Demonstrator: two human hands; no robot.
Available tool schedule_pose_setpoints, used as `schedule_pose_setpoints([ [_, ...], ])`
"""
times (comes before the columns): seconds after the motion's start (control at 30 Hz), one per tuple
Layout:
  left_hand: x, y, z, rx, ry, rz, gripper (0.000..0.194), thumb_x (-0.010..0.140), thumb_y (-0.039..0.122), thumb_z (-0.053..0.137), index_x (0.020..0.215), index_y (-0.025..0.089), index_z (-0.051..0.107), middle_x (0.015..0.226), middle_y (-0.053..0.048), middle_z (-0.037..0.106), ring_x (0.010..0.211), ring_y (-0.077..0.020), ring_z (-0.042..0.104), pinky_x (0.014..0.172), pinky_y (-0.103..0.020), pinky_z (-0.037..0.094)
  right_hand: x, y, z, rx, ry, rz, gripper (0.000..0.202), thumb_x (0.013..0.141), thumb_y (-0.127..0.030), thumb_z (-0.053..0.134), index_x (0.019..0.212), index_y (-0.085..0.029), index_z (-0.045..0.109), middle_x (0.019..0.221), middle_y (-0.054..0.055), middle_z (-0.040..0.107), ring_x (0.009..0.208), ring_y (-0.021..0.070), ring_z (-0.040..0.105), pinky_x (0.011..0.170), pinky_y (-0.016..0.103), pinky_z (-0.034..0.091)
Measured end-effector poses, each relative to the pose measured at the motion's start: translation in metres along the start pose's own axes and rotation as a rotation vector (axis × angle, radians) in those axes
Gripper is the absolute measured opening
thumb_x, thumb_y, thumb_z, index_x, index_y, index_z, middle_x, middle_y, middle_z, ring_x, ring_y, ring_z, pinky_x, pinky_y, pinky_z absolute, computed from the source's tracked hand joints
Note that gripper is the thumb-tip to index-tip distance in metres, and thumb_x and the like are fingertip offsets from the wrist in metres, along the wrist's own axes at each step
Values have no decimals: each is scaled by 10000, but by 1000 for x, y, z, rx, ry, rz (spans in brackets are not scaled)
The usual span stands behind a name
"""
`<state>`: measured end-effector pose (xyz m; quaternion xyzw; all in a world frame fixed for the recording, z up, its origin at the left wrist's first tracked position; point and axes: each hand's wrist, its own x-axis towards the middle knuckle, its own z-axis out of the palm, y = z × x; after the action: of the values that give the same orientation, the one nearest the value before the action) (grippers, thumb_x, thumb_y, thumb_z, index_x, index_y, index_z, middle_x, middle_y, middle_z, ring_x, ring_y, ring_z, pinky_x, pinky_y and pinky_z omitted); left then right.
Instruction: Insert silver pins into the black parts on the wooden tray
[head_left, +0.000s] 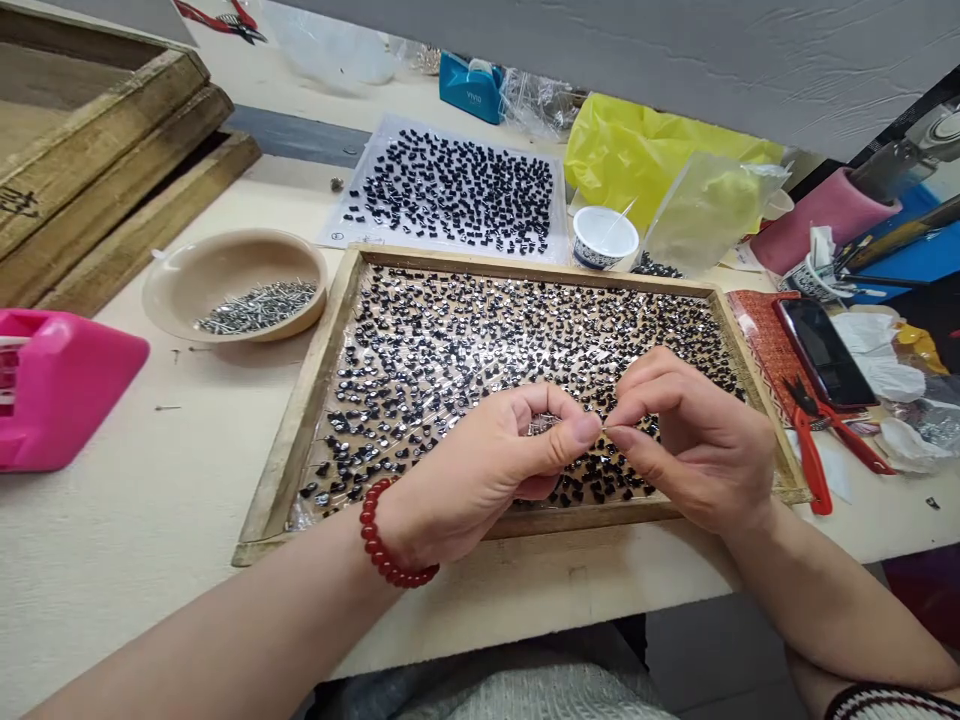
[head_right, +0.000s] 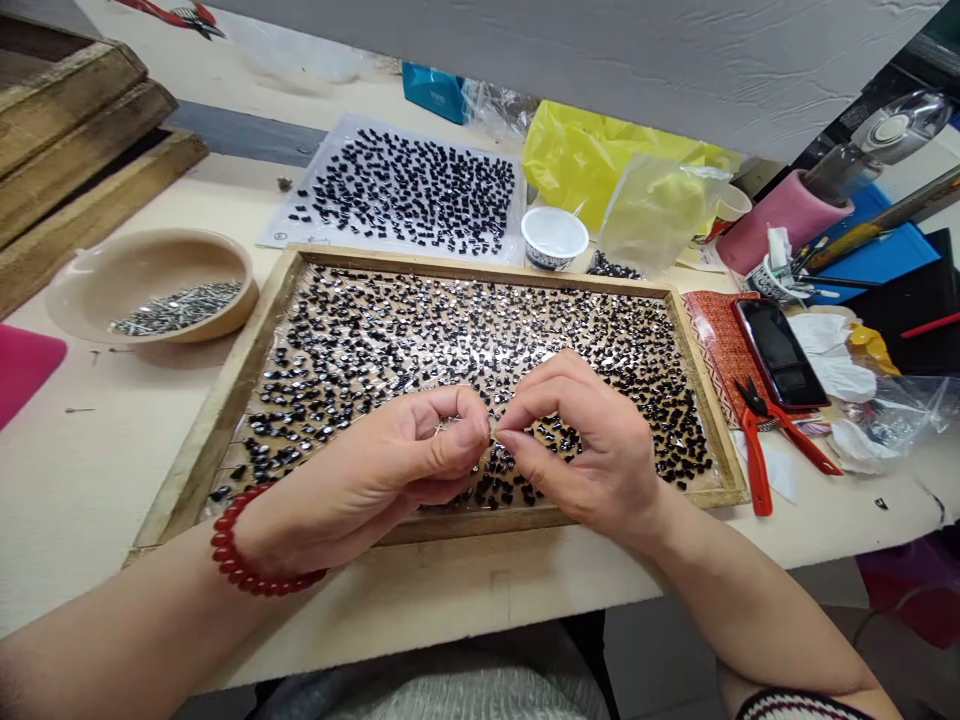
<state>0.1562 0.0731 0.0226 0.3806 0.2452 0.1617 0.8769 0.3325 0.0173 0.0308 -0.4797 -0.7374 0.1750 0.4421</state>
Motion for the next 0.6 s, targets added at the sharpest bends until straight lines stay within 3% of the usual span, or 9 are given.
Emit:
schedule_pose_setpoints([
  [0.1, 0, 2, 0, -93, 48, 46, 260, 909, 316, 497, 726, 131, 495, 617, 50, 343, 486, -40, 195, 404, -149, 159, 1, 6, -3, -120, -26, 11, 128, 763, -86, 617, 805, -203, 588, 751, 11, 585, 758, 138, 547, 686, 308, 450],
  [0.27, -2, 9, 0, -191, 206, 123, 117, 908, 130, 421, 928, 112, 535, 688, 29, 392, 508, -43, 208, 410, -145, 166, 2, 22, -5, -469, -279, -35, 98, 781, -96, 573, 750, -189, 579, 743, 19, 607, 754, 149, 523, 720, 326, 396],
  [0.4, -1, 9, 0, -159, 203, 123, 79, 920, 154, 435, 947, 145, 509, 648, 45, 398, 488, -45, 186, 405, -139, 165, 1, 25, -2, -599, -396, -33, 97, 815, -134, 546, 736, -179, 579, 750, 16, 603, 761, 148, 501, 715, 315, 343],
  [0.6, -1, 7, -2, -118, 158, 108, 157, 931, 229, 454, 805, 145, 496, 584, 50, 407, 457, -40, 192, 383, -128, 160, 1, 25, 2, -690, -434, -94, 104, 834, -154, 537, 744, -172, 586, 751, 27, 603, 763, 158, 495, 693, 312, 314],
])
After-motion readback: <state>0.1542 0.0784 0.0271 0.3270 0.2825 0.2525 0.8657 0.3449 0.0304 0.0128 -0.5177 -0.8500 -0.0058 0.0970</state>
